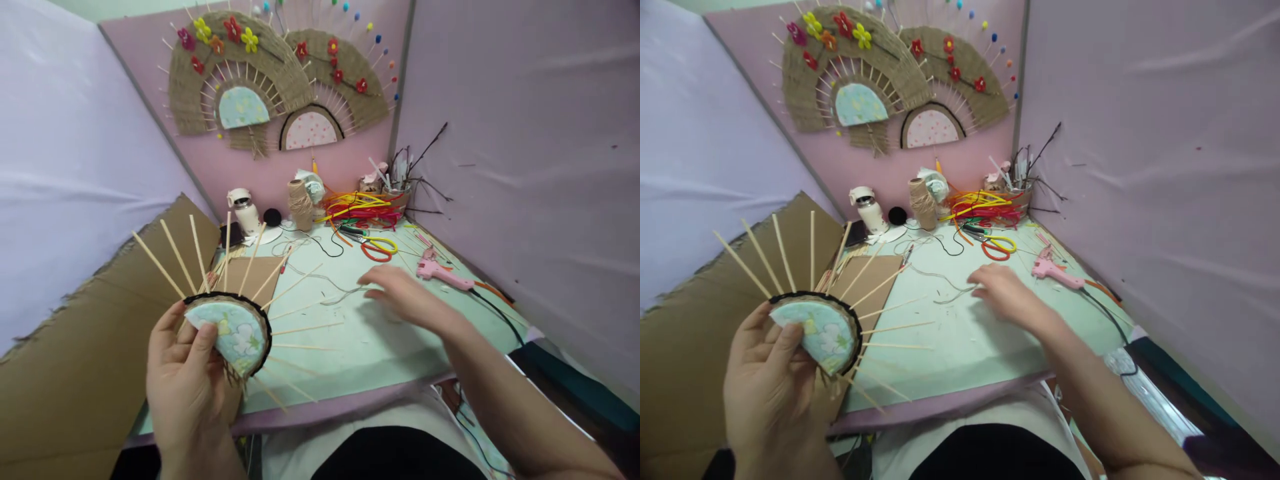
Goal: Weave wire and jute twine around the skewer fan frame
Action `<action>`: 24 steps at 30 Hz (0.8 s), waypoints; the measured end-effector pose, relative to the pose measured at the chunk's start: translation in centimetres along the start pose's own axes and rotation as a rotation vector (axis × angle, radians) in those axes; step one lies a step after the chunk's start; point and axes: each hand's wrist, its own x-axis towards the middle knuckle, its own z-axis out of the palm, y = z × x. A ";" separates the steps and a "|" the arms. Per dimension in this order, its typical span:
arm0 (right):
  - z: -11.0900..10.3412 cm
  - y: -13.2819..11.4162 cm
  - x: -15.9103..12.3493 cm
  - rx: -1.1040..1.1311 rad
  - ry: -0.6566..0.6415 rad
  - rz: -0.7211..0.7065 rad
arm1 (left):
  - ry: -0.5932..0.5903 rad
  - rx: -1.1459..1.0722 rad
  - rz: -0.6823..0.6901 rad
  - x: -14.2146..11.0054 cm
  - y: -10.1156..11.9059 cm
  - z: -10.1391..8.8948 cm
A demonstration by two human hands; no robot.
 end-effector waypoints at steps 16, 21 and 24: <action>2.5 -2.0 6.3 0.387 0.314 0.166 | -0.496 0.130 -0.421 -0.7 -3.1 -2.5; -2.9 -5.5 4.8 0.368 0.607 0.062 | -0.619 0.227 -0.366 -1.8 -3.8 -1.3; -3.0 -9.0 3.3 0.394 0.428 -0.207 | -0.642 0.289 -0.318 -2.4 -3.9 -0.7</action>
